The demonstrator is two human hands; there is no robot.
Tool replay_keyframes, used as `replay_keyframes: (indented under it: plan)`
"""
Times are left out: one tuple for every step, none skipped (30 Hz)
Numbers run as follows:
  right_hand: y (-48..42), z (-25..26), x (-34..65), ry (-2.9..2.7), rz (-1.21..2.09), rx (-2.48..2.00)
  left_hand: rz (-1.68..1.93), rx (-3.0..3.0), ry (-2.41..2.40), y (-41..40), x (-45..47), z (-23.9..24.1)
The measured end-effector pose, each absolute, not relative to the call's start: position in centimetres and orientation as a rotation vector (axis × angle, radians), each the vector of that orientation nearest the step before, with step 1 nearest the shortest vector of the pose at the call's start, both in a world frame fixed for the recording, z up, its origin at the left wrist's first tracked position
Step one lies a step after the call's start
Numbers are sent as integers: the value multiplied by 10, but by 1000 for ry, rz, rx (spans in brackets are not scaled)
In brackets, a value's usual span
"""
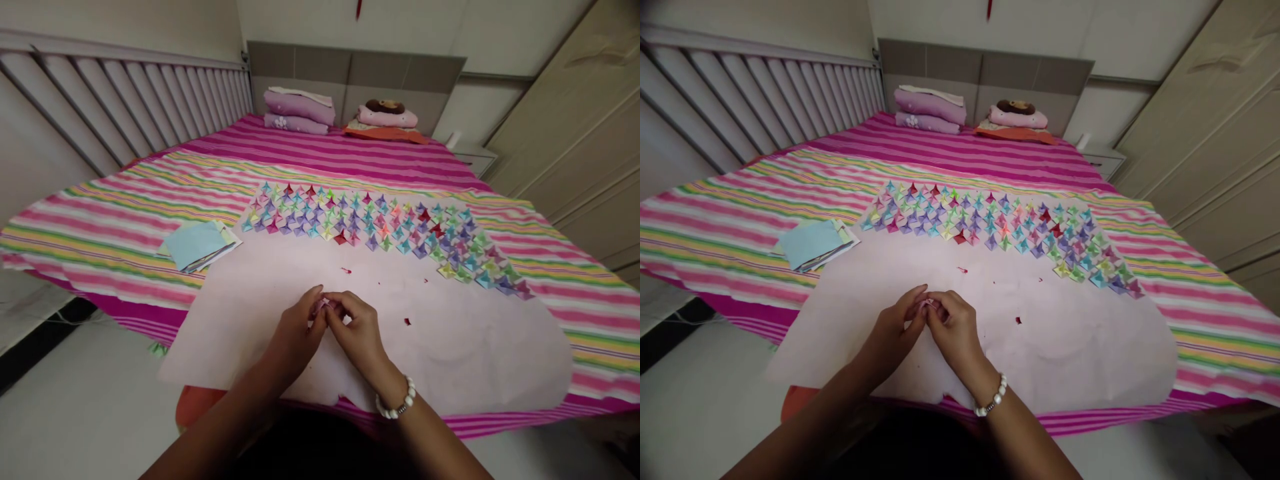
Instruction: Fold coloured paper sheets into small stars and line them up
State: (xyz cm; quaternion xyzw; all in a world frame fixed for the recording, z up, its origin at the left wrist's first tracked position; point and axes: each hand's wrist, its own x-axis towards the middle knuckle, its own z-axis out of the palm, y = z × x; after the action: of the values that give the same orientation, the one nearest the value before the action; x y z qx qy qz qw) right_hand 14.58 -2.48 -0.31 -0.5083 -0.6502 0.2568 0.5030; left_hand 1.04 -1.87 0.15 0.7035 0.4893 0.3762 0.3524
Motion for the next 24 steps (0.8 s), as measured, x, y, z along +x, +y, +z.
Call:
replay_keyframes:
  plan:
    - [-25,-3,146,-1579,601,-1233,960,1864,1269,-19,11,1]
    - [-25,-3,145,-1594,570,-1239,944,1908,1264,-18,12,0]
    - [-26,-2,145,-1613,531,-1243,931,1946,1257,-18,12,-1]
    - [-26,-2,144,-1634,493,-1244,928,1975,1252,-17,13,-2]
    - [-27,-2,143,-1651,462,-1244,929,1998,1246,-17,14,-3]
    - [-27,-2,142,-1662,441,-1241,934,2015,1239,-16,14,-4]
    - [-27,-2,141,-1666,435,-1236,939,2027,1230,-16,15,-4]
    - [-27,-1,141,-1666,438,-1231,938,2030,1221,-15,15,-4]
    - [-26,-1,140,-1660,448,-1228,932,2023,1216,-15,15,-4]
    - [-26,-1,140,-1646,464,-1226,921,2007,1219,-16,16,-3]
    - [-25,-1,141,-1626,489,-1229,906,1980,1233,-16,15,-2]
    - [-25,-1,141,-1597,531,-1236,889,1943,1253,-16,15,-1]
    - [-24,-1,142,-1555,593,-1251,881,1901,1270,-17,14,0]
    - [-23,-2,143,-1499,669,-1267,891,1862,1278,-17,13,1]
    - [-23,-2,145,-1436,754,-1283,923,1843,1267,-17,12,1]
    - [-22,-3,146,-1372,837,-1293,967,1860,1233,-17,10,1]
    - [-21,-4,147,-1312,909,-1294,1012,1912,1180,-17,7,2]
    - [-20,-4,148,-1260,967,-1287,1046,1987,1120,-16,5,1]
    - [-20,-4,149,-1220,1013,-1276,1058,2069,1063,-16,2,1]
    - [-19,-4,150,-1192,1045,-1263,1044,2141,1014,-16,-1,1]
    - [-19,-4,150,-1173,1068,-1251,1017,2194,983,-16,-3,1]
    - [-19,-4,151,-1162,1082,-1241,990,2228,967,-16,-4,0]
    - [-19,-4,151,-1158,1092,-1233,971,2249,960,-16,-5,0]
    - [-19,-3,151,-1160,1100,-1226,960,2268,952,-15,-6,-1]
